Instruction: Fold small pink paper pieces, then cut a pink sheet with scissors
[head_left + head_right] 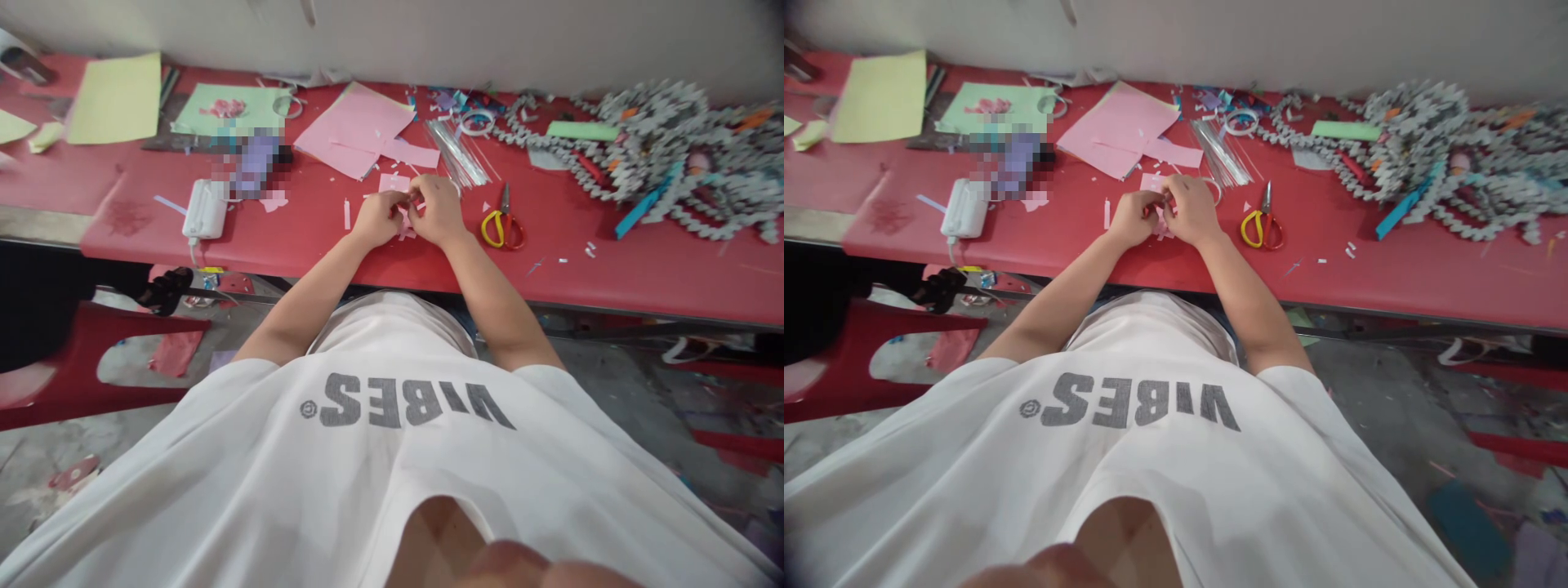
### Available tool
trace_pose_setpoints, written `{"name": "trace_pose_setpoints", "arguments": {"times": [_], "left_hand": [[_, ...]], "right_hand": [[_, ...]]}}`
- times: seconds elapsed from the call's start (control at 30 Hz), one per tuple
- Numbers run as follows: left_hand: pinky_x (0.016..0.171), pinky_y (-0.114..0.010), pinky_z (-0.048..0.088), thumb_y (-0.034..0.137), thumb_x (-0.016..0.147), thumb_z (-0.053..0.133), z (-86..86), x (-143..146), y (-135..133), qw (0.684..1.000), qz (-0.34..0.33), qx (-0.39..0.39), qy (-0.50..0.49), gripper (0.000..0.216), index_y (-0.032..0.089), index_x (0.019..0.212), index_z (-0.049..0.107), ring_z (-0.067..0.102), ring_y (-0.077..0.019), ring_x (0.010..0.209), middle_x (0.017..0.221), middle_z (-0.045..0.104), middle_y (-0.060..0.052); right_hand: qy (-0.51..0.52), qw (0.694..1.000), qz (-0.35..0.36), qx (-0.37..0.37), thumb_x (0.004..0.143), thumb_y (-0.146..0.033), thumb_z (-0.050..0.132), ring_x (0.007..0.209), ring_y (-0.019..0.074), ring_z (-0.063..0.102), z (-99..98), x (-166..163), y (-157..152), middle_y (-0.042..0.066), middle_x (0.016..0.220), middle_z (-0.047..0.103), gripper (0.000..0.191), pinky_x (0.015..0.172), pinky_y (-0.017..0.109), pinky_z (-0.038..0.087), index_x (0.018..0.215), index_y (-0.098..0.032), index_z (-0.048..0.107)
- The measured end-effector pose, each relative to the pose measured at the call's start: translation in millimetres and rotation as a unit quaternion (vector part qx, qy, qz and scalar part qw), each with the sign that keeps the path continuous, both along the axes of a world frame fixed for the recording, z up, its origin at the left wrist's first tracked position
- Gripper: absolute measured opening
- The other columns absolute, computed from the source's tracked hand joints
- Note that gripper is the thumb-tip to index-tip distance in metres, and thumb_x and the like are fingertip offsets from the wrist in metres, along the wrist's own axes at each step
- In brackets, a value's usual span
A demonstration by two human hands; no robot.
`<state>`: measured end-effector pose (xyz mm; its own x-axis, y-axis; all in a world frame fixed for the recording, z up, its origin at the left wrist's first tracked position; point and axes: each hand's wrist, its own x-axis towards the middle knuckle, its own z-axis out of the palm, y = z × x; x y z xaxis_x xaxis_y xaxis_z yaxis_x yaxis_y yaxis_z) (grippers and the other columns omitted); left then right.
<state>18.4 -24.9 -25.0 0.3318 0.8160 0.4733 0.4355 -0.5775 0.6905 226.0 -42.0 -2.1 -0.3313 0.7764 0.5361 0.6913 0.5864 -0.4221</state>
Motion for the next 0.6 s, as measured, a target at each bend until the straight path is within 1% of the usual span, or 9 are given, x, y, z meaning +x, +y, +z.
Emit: {"name": "trace_pose_setpoints", "arguments": {"times": [0.07,0.2,0.3,0.37,0.5,0.6], "left_hand": [[0.088,-0.038,0.06,-0.004,0.072,0.059,0.5,0,-1,1.0,0.007,0.01,0.019,0.064,0.021,0.122,0.092,0.081,-0.0271,0.095,0.115,0.09,-0.009],[0.089,-0.037,0.061,-0.005,0.073,0.06,-3.7,1,3,1.0,0.01,0.004,0.01,0.069,0.022,0.127,0.092,0.082,-0.0267,0.095,0.115,0.09,-0.009],[0.091,-0.037,0.061,-0.007,0.073,0.062,-2.8,2,2,1.0,0.012,-0.018,0.0,0.068,0.021,0.126,0.092,0.081,-0.0261,0.093,0.113,0.09,-0.008],[0.095,-0.037,0.062,-0.006,0.076,0.062,0.4,2,-1,1.0,0.013,-0.025,-0.004,0.065,0.021,0.126,0.092,0.082,-0.0262,0.096,0.114,0.09,-0.009],[0.099,-0.037,0.064,-0.004,0.08,0.06,5.9,2,-5,1.0,0.007,-0.025,-0.017,0.063,0.019,0.13,0.09,0.084,-0.0261,0.1,0.117,0.09,-0.011],[0.101,-0.038,0.066,-0.002,0.08,0.059,4.1,3,-4,0.999,-0.004,-0.02,-0.031,0.062,0.017,0.131,0.089,0.085,-0.0272,0.106,0.118,0.091,-0.012]], "right_hand": [[0.003,1.0,-0.001,-0.006,0.106,-0.031,0.072,0.117,0.0355,0.074,1.2,-1,-1,0.009,0.115,0.08,0.021,0.115,0.061,0.058,0.126,-0.029,0.069],[0.008,1.0,0.001,-0.005,0.106,-0.033,0.073,0.115,0.0345,0.074,-1.9,-1,1,0.009,0.115,0.079,0.019,0.113,0.059,0.058,0.124,-0.029,0.069],[0.012,1.0,0.005,0.014,0.105,-0.032,0.071,0.112,0.0338,0.075,-7.7,1,5,0.009,0.111,0.078,0.016,0.11,0.058,0.059,0.12,-0.028,0.067],[0.018,0.999,0.006,0.035,0.104,-0.032,0.068,0.107,0.033,0.075,-12.1,2,9,0.008,0.108,0.077,0.014,0.106,0.057,0.061,0.117,-0.028,0.066],[0.036,0.997,0.005,0.071,0.103,-0.033,0.067,0.098,0.0299,0.075,-18.9,3,16,0.005,0.102,0.076,0.01,0.099,0.054,0.063,0.112,-0.028,0.064],[0.053,0.995,0.004,0.081,0.102,-0.032,0.067,0.092,0.0274,0.074,-21.7,3,17,0.004,0.099,0.075,0.009,0.096,0.051,0.064,0.11,-0.029,0.063]]}}
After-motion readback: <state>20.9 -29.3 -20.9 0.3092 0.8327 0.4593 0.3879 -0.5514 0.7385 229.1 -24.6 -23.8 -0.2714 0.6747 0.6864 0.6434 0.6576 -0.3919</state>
